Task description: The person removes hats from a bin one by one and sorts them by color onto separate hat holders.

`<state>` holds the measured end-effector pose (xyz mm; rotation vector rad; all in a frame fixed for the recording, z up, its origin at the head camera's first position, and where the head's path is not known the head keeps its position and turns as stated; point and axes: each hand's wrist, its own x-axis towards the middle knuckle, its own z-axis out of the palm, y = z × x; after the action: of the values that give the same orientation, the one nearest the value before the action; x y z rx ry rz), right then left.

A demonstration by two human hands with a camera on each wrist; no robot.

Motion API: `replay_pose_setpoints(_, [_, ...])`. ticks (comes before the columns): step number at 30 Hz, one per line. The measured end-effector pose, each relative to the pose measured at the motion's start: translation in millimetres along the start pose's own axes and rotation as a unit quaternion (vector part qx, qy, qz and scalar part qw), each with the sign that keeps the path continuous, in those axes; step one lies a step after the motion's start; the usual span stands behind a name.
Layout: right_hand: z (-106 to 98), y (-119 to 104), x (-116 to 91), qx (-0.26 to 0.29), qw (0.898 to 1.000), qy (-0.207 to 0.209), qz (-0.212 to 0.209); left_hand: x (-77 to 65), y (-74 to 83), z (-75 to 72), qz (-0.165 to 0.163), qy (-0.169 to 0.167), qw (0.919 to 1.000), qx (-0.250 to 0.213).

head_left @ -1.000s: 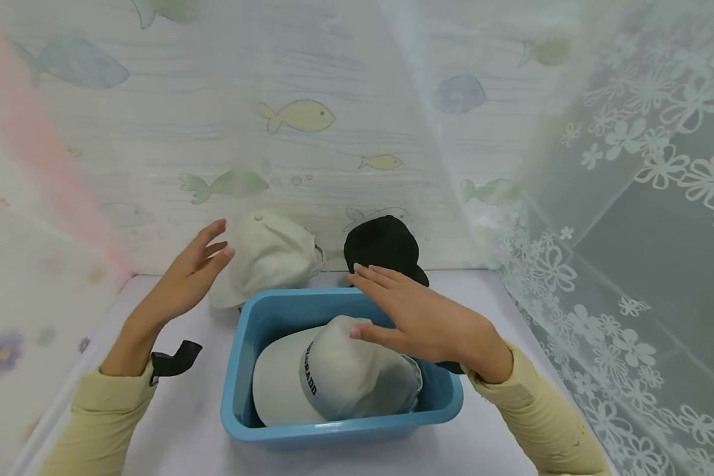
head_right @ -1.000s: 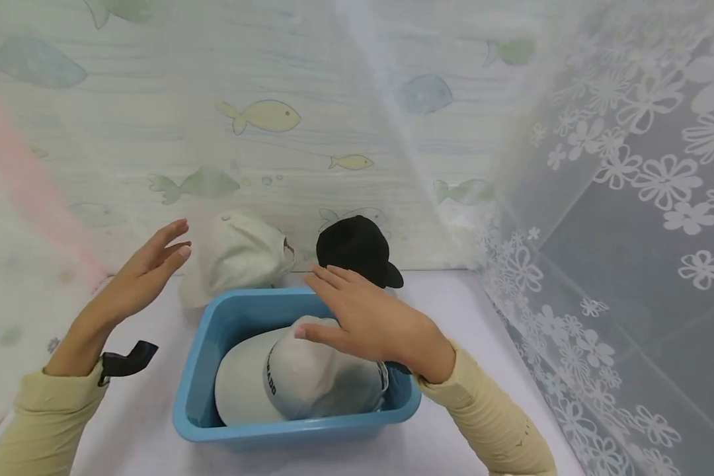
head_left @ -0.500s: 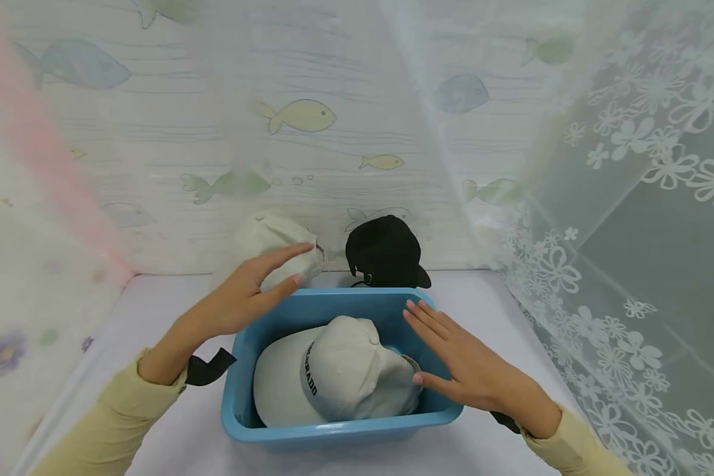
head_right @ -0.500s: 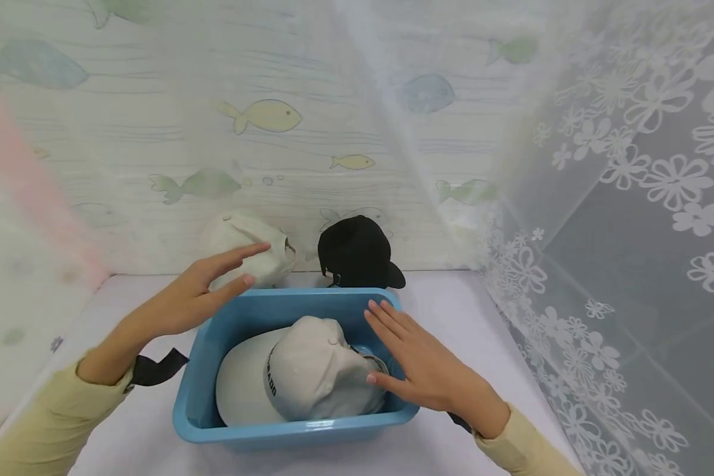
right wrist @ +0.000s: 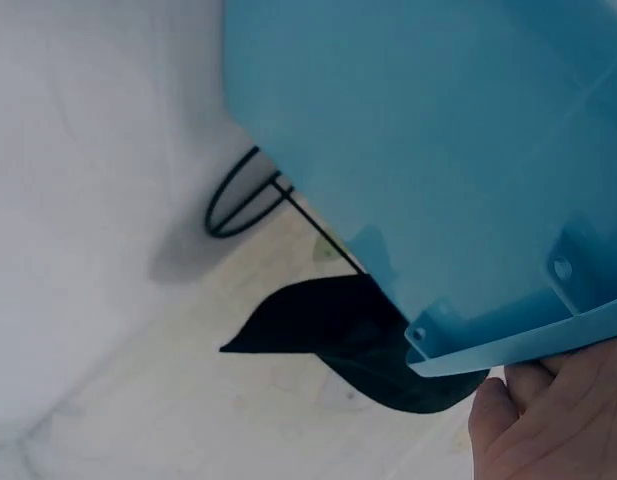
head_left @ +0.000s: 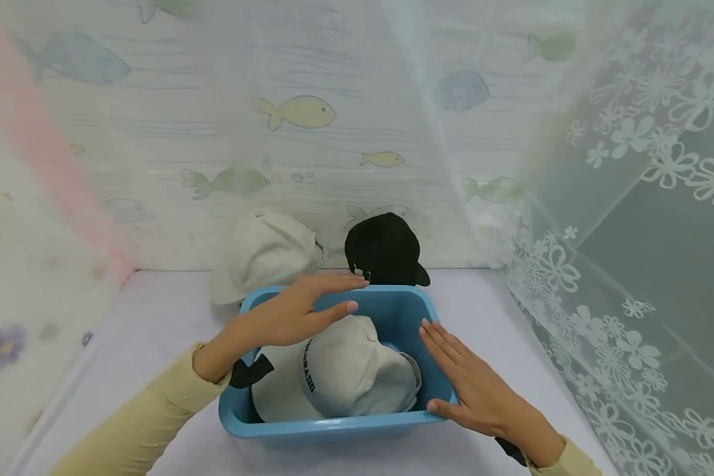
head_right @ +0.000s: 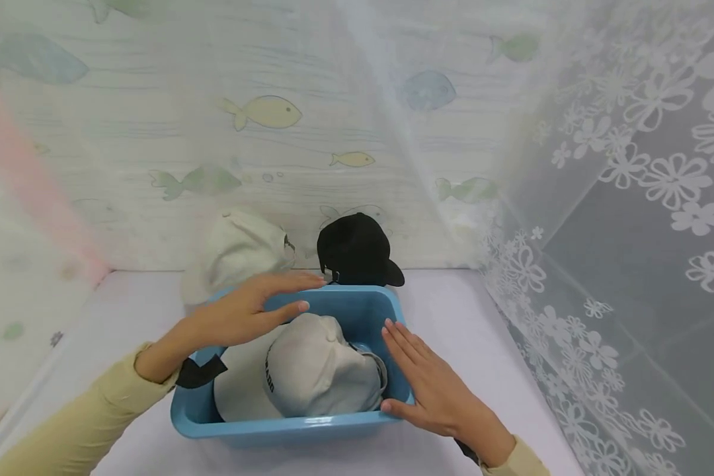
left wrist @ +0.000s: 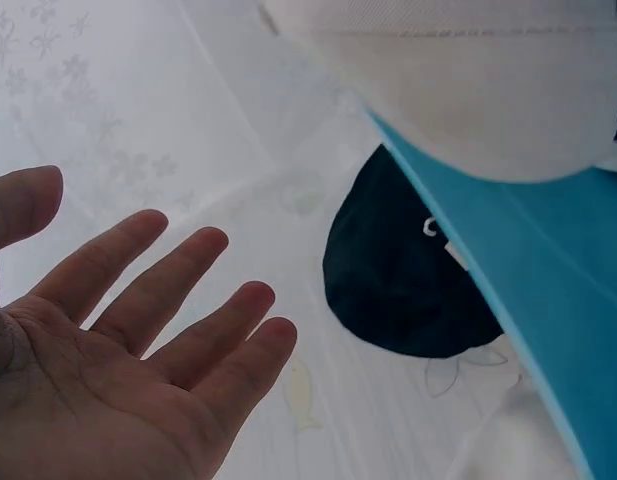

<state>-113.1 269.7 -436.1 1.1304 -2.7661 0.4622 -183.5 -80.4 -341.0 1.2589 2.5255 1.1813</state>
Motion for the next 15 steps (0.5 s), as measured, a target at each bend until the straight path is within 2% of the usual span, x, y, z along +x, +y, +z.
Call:
replay_pose_setpoints(8, [2, -3, -5, 0.006, 1.000, 0.007, 0.017, 7.1, -5.7, 20.8, -0.025, -0.062, 0.9975, -0.021])
replay_pose_setpoints(15, [3, -5, -5, -0.006, 0.999, 0.015, 0.029, 6.9, -9.6, 36.5, -0.051, -0.094, 0.9939, -0.028])
